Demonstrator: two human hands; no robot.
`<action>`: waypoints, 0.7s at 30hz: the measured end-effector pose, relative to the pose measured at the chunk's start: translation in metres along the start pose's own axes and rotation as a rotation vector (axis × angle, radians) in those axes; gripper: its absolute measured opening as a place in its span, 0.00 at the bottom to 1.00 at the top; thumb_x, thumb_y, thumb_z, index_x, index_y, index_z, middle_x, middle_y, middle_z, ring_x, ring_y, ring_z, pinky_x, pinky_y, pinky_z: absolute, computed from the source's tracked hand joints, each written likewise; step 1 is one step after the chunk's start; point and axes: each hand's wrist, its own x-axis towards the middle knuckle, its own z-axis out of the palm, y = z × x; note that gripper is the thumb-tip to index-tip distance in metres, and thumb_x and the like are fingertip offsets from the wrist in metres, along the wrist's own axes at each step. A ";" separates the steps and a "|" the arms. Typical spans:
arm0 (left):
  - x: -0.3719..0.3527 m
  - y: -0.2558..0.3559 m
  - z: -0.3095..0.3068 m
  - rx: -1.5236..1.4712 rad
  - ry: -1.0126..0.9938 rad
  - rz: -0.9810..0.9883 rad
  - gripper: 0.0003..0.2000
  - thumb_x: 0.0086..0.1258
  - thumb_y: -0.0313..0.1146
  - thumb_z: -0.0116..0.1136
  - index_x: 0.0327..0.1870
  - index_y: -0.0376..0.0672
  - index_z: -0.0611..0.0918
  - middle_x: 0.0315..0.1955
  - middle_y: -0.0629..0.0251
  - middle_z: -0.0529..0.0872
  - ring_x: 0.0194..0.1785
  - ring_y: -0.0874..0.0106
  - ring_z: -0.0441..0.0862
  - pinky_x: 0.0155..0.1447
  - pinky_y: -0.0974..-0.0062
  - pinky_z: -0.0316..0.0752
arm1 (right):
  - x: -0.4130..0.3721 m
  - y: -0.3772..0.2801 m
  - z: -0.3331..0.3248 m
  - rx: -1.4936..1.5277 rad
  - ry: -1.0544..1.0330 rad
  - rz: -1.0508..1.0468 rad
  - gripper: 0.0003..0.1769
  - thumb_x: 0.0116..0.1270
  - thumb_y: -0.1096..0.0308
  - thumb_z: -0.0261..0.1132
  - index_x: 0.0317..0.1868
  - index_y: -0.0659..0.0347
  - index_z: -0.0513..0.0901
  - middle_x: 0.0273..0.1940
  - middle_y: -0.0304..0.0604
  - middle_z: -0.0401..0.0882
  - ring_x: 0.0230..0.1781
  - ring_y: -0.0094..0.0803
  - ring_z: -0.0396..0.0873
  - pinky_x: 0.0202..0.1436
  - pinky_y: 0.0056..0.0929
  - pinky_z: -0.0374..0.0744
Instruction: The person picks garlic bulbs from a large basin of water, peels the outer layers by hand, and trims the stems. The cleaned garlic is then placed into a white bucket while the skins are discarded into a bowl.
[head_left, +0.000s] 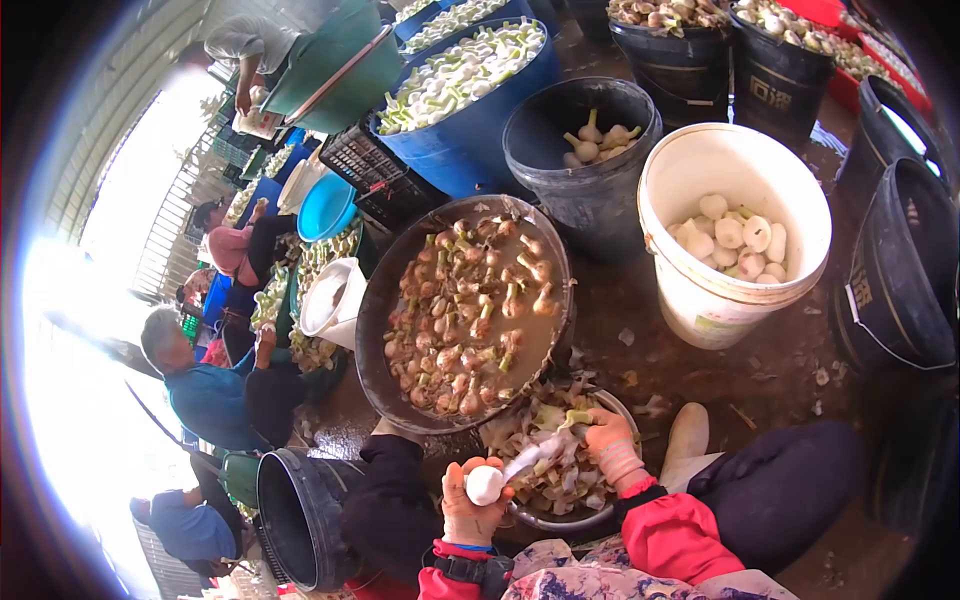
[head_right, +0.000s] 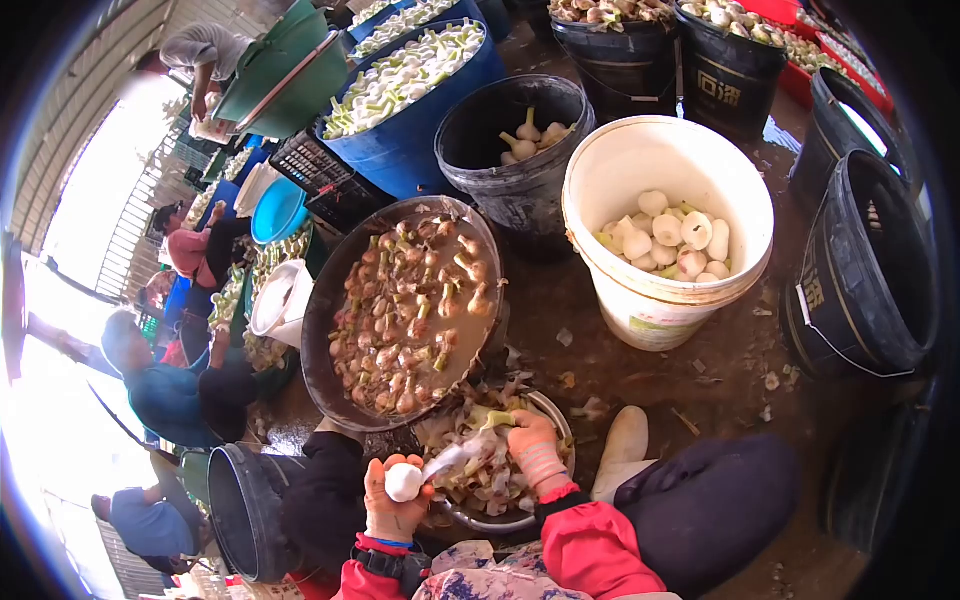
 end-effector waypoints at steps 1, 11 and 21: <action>-0.006 0.002 0.007 -0.009 -0.019 0.008 0.19 0.63 0.56 0.59 0.37 0.49 0.84 0.37 0.60 0.85 0.39 0.58 0.82 0.32 0.64 0.79 | 0.005 0.002 0.000 -0.111 0.010 0.076 0.15 0.55 0.72 0.61 0.43 0.54 0.86 0.35 0.50 0.85 0.34 0.38 0.82 0.42 0.31 0.78; 0.021 0.031 -0.041 -0.294 0.328 0.081 0.30 0.69 0.65 0.37 0.45 0.45 0.78 0.34 0.62 0.82 0.33 0.66 0.79 0.30 0.71 0.75 | -0.015 -0.012 -0.011 -0.431 -0.102 -0.162 0.17 0.55 0.69 0.57 0.45 0.53 0.85 0.41 0.54 0.83 0.43 0.50 0.80 0.48 0.35 0.78; 0.147 0.048 0.187 -0.094 -0.382 0.011 0.28 0.65 0.62 0.53 0.51 0.45 0.75 0.44 0.61 0.80 0.45 0.62 0.78 0.44 0.59 0.79 | -0.028 -0.005 0.039 -0.877 -0.429 -0.202 0.23 0.55 0.62 0.56 0.52 0.54 0.80 0.47 0.53 0.81 0.49 0.51 0.78 0.52 0.40 0.76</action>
